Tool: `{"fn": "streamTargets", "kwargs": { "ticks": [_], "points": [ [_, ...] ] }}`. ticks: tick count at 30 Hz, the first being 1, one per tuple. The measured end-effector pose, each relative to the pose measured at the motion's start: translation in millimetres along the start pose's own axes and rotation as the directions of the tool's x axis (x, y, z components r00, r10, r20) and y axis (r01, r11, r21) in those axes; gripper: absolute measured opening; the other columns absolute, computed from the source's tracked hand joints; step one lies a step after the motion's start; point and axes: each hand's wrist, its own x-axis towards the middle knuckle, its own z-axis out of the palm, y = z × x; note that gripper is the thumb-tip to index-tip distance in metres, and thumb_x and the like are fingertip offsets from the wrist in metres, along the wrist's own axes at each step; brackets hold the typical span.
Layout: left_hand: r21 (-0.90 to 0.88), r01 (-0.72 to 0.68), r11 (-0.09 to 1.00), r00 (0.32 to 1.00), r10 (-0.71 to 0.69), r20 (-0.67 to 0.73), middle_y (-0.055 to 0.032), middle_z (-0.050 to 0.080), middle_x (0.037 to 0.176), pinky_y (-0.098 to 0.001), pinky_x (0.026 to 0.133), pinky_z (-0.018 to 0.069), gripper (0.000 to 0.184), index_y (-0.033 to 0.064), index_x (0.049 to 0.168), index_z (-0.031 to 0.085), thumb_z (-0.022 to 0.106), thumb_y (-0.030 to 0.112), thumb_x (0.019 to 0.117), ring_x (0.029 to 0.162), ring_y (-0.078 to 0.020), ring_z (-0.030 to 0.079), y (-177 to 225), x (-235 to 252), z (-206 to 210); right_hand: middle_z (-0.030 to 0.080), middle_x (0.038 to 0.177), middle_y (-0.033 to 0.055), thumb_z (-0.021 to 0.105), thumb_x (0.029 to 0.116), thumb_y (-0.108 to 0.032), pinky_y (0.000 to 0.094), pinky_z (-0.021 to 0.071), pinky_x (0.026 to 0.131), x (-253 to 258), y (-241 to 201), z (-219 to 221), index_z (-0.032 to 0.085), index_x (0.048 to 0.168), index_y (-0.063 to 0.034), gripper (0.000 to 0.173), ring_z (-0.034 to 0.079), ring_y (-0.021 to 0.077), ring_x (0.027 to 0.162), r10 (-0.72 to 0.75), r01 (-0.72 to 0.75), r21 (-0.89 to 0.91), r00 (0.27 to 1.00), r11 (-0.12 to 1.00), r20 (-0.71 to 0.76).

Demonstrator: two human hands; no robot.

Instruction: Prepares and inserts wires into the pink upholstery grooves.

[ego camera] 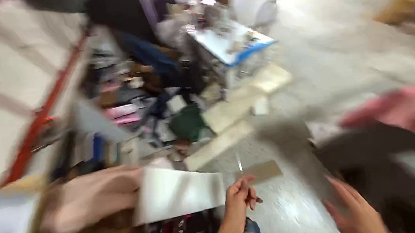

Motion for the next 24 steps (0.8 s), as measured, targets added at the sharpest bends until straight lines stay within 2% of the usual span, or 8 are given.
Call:
{"fn": "streamTargets", "kwargs": {
  "ticks": [3, 5, 8, 12, 15, 17, 21, 24],
  "points": [
    [0.454, 0.044, 0.89, 0.872, -0.255, 0.417, -0.0056, 0.068, 0.077, -0.0289, 0.049, 0.0519, 0.037, 0.0073, 0.134, 0.065, 0.042, 0.025, 0.1112, 0.053, -0.0125, 0.058, -29, -47, 118, 0.054, 0.15, 0.0137, 0.062, 0.0997, -0.02, 0.058, 0.0497, 0.101, -27, -4, -48, 0.058, 0.146, -0.0356, 0.049, 0.057, 0.0367, 0.129, -0.169, 0.099, -0.309, 0.963, 0.946, -0.208],
    [0.648, -0.166, 0.743, 0.757, -0.325, 0.567, -0.0028, 0.07, 0.076, -0.03, 0.048, 0.0526, 0.036, 0.0112, 0.13, 0.069, 0.042, 0.025, 0.1105, 0.052, -0.0114, 0.059, -24, -70, 165, 0.062, 0.139, 0.0124, 0.061, 0.0964, -0.008, 0.0543, 0.0533, 0.094, -61, 17, -81, 0.067, 0.135, -0.024, 0.042, 0.062, 0.0343, 0.12, -0.136, 0.06, -0.434, 0.98, 0.899, -0.147],
    [0.752, -0.376, 0.541, 0.629, -0.447, 0.636, -0.0029, 0.072, 0.074, -0.0325, 0.05, 0.0548, 0.034, 0.0079, 0.129, 0.07, 0.044, 0.02, 0.1096, 0.052, -0.0118, 0.061, -6, -93, 223, 0.066, 0.115, 0.0149, 0.051, 0.1052, -0.016, 0.0448, 0.0579, 0.091, -136, 80, -113, 0.07, 0.109, -0.0052, 0.021, 0.066, 0.031, 0.107, 0.016, -0.045, -0.383, 0.997, 0.923, -0.079],
    [0.744, -0.608, 0.276, 0.518, -0.572, 0.636, -0.0038, 0.075, 0.079, -0.0406, 0.064, 0.0605, 0.037, 0.005, 0.128, 0.07, 0.043, 0.024, 0.1099, 0.062, -0.016, 0.069, -22, -134, 304, 0.062, 0.117, 0.0233, 0.049, 0.1043, -0.008, 0.0502, 0.0606, 0.079, -224, 126, -122, 0.065, 0.109, 0.0025, 0.02, 0.068, 0.0389, 0.1, 0.293, -0.277, -0.171, 0.953, 0.946, 0.078],
    [0.693, -0.71, 0.124, 0.544, -0.527, 0.653, -0.0041, 0.076, 0.082, -0.0465, 0.071, 0.0621, 0.037, 0.0089, 0.117, 0.074, 0.045, 0.031, 0.1081, 0.069, -0.019, 0.074, -53, -166, 357, 0.062, 0.115, 0.0224, 0.05, 0.0973, 0.005, 0.0493, 0.0609, 0.078, -255, 154, -107, 0.063, 0.112, 0.0019, 0.02, 0.069, 0.0371, 0.095, 0.414, -0.411, -0.044, 0.908, 0.91, 0.071],
    [0.651, -0.736, 0.186, 0.534, -0.43, 0.727, 0.0005, 0.077, 0.087, -0.04, 0.071, 0.0637, 0.035, 0.0123, 0.122, 0.074, 0.049, 0.033, 0.1077, 0.071, -0.013, 0.074, -64, -175, 385, 0.065, 0.11, 0.0196, 0.053, 0.0955, 0.004, 0.0484, 0.061, 0.077, -262, 178, -106, 0.065, 0.111, 0.0, 0.02, 0.071, 0.0343, 0.091, 0.471, -0.468, 0.067, 0.881, 0.881, -0.036],
    [0.485, -0.69, 0.537, 0.494, -0.14, 0.858, 0.006, 0.077, 0.092, -0.0261, 0.067, 0.0656, 0.028, 0.0116, 0.126, 0.071, 0.056, 0.027, 0.1068, 0.073, -0.0051, 0.073, -61, -148, 418, 0.072, 0.082, 0.0053, 0.064, 0.0932, -0.008, 0.0365, 0.0631, 0.071, -242, 254, -138, 0.068, 0.094, -0.003, 0.007, 0.071, 0.0158, 0.073, 0.491, -0.356, 0.347, 0.727, 0.868, -0.48],
    [0.607, -0.552, 0.571, 0.598, -0.236, 0.766, 0.0065, 0.077, 0.086, -0.0263, 0.062, 0.0639, 0.027, 0.0151, 0.121, 0.073, 0.056, 0.031, 0.1067, 0.066, -0.0071, 0.072, -79, -102, 431, 0.074, 0.079, 0.0022, 0.071, 0.092, -0.015, 0.0385, 0.0652, 0.068, -193, 300, -211, 0.07, 0.089, -0.0062, 0.01, 0.073, 0.014, 0.069, 0.492, -0.363, 0.334, 0.669, 0.87, -0.556]
  ]
}}
